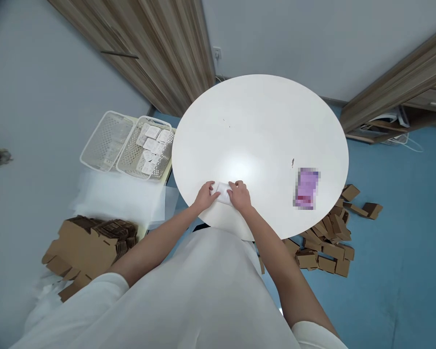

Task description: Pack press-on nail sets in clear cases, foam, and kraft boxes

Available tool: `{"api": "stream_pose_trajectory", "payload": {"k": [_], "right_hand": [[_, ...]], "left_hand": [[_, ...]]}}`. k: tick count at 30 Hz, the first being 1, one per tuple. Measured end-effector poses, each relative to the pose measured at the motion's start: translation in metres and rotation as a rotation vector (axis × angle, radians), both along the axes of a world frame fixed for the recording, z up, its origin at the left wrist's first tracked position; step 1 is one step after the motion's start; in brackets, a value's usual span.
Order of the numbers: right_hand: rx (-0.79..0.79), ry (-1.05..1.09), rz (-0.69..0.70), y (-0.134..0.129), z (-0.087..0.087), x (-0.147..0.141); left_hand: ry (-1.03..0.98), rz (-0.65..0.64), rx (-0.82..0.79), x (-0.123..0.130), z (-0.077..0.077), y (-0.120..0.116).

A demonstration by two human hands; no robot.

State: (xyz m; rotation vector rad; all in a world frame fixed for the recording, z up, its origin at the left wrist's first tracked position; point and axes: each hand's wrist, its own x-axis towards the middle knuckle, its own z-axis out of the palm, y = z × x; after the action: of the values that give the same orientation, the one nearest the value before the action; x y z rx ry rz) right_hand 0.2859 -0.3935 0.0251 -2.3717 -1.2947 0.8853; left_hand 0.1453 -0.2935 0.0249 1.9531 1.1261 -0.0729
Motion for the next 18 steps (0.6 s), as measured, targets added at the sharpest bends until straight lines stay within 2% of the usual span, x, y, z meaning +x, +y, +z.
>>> {"api": "stream_pose_trajectory", "payload": {"k": [4,7,11,14,18], "right_hand": [[0.114,0.146,-0.206,-0.008,-0.007,-0.003],[0.174,0.291,-0.376,-0.021,-0.005,-0.007],[0.162,0.417,-0.491,-0.036,0.002,-0.015],[0.137,0.471,-0.558,-0.038,0.007,-0.022],[0.029,0.511,-0.642,-0.036,0.009,-0.030]], "left_hand": [[0.013,0.102,-0.074,0.003,-0.003,0.001],[-0.014,0.179,-0.132,0.002,-0.004,-0.002],[-0.040,0.255,-0.177,-0.001,-0.004,-0.010],[-0.017,0.293,-0.192,-0.003,-0.002,-0.011],[0.090,0.245,-0.187,-0.003,0.003,-0.004]]}}
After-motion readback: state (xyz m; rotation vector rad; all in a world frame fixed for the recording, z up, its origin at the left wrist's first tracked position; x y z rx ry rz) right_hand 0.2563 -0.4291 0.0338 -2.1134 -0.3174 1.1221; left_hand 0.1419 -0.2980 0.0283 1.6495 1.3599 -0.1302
